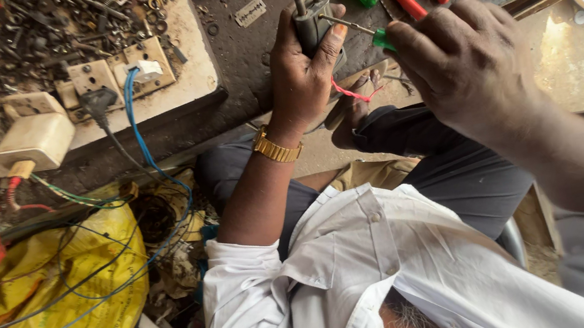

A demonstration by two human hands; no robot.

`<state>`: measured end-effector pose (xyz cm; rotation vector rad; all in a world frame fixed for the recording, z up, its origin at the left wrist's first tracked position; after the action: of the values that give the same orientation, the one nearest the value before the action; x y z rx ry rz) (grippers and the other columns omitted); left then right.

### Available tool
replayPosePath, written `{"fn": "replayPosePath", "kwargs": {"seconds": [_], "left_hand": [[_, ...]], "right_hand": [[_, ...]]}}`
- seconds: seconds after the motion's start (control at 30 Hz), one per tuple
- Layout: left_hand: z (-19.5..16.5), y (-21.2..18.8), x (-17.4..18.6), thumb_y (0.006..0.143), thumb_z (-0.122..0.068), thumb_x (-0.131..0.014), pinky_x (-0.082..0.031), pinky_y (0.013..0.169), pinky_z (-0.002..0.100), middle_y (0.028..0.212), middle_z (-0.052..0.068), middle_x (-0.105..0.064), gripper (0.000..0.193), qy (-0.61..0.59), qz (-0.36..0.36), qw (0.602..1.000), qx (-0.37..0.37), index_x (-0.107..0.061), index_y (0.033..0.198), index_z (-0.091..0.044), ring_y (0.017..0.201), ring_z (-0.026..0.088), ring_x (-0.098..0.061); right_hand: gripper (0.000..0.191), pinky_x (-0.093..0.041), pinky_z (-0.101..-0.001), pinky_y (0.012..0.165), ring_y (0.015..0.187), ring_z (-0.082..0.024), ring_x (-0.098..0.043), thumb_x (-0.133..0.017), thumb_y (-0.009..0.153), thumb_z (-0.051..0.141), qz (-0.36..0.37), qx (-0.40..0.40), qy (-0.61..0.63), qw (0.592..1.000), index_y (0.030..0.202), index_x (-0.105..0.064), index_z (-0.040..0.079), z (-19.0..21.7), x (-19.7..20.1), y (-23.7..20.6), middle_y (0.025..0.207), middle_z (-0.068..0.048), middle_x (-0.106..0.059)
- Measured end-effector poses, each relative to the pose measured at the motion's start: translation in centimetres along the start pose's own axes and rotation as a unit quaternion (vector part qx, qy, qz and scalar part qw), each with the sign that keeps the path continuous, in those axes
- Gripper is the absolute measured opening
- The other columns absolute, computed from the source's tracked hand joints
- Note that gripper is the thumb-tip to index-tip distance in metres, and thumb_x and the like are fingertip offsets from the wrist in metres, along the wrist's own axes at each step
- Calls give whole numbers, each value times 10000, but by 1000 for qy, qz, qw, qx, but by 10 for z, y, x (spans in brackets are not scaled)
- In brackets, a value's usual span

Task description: The person sits at a cluttered workbench and manipulates wires and a small cylindrical electrical component. They use a screwdriver to tighten connections and handle a small container of solder or flux. The person repeatedly adjusts wires and the component throughout the clip.

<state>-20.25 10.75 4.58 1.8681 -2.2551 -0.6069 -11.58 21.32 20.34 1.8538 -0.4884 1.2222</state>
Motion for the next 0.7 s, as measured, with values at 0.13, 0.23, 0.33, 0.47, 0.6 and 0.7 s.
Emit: {"fn": "replayPosePath", "kwargs": {"seconds": [0.13, 0.23, 0.33, 0.47, 0.6, 0.7], "left_hand": [[3, -2, 0, 1081, -140, -651, -569, 705, 230, 1178, 29, -735, 226, -20, -16, 999, 28, -566, 1283, -85, 845, 56, -669], [-3, -4, 1, 1086, -140, -646, -554, 682, 227, 1132, 9, -724, 210, 7, -29, 1000, 8, -579, 1276, -83, 765, 39, -649], [-6, -6, 3, 1091, -146, -642, -556, 704, 233, 1125, 4, -709, 204, 16, -37, 999, -3, -574, 1272, -83, 761, 39, -641], [-6, -7, 4, 1096, -157, -644, -556, 668, 215, 1046, 1, -711, 205, 20, -40, 999, -9, -570, 1274, -88, 759, 46, -648], [-6, -7, 5, 1091, -170, -637, -601, 729, 239, 1128, 5, -710, 210, 38, -37, 998, -27, -558, 1271, -96, 842, 72, -691], [-3, -7, 6, 1085, -169, -640, -599, 710, 239, 1125, 10, -713, 221, 40, -37, 998, -20, -556, 1275, -93, 818, 74, -691]], "right_hand": [[222, -429, -299, 684, 792, -146, -547, -724, 938, 148, -7, 67, -133, 989, 1156, -756, 118, 14, 7, 4, 911, 16, -594], [223, -393, -276, 651, 764, -122, -499, -726, 962, 190, -22, 105, -203, 973, 1168, -783, 125, 24, 9, 9, 861, 32, -536], [207, -386, -248, 655, 792, -103, -477, -716, 939, 228, -50, 141, -269, 951, 1125, -775, 157, 33, 12, 12, 856, 51, -511], [253, -377, -239, 648, 834, -107, -455, -721, 874, 233, -67, 187, -292, 935, 1109, -778, 156, 40, 15, 13, 860, 55, -506], [239, -354, -219, 632, 850, -96, -438, -759, 892, 217, -71, 209, -311, 924, 1120, -774, 147, 42, 12, 15, 858, 64, -482], [225, -338, -203, 598, 821, -85, -422, -772, 888, 217, -61, 221, -326, 917, 1107, -773, 162, 41, 7, 13, 819, 79, -477]]}}
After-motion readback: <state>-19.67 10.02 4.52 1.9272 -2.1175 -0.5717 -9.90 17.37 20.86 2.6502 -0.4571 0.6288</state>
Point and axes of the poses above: each hand's wrist, its own y-axis towards the middle knuckle, its own x-axis out of the back of the hand, z = x × y, the point moved 10 cm from there along y, towards the middle knuckle
